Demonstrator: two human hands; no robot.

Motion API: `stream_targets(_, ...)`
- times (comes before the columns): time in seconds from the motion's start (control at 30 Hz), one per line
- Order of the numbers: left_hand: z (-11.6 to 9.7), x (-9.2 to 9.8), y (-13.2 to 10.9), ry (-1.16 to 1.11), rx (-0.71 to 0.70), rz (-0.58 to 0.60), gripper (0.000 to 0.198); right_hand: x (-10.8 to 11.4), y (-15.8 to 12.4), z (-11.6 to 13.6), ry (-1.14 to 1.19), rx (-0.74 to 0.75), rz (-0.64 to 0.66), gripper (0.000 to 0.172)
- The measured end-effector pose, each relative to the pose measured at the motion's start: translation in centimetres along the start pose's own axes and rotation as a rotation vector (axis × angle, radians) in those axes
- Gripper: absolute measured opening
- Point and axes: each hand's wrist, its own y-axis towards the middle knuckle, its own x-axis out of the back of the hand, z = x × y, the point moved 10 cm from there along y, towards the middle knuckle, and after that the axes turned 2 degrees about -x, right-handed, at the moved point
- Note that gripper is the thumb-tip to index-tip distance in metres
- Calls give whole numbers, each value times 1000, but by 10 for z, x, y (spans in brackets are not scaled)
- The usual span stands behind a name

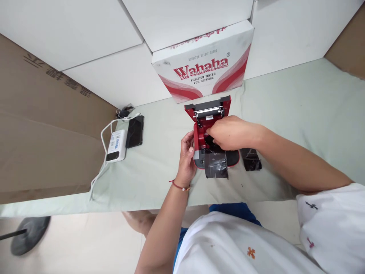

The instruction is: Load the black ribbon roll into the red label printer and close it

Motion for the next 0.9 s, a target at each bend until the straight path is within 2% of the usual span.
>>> stream_targets(0.13, -2, -1, 0, -8, 6, 7, 57, 5, -6, -9, 44, -10, -36, 25)
stream_targets(0.3, -3, -2, 0, 6, 11, 14, 58, 15, -10, -11, 136, -6, -87, 33)
stream_targets(0.53, -1, -1, -1, 5, 6, 20, 57, 1, -3, -5, -20, -36, -56, 25)
stream_targets(0.7, -2, -2, -1, 8, -2, 34, 56, 15, -21, -1, 60, 17, -45, 25)
stream_targets(0.77, -4, -3, -2, 16, -9, 40, 56, 35, -35, 2, 140, 58, -117, 31)
stream_targets(0.83, -5, -4, -2, 27, -15, 43, 57, 60, -49, -4, 208, 47, -275, 39)
stream_targets(0.9, -5, -4, -2, 28, -15, 36, 57, 80, -60, -18, 215, -29, -450, 45)
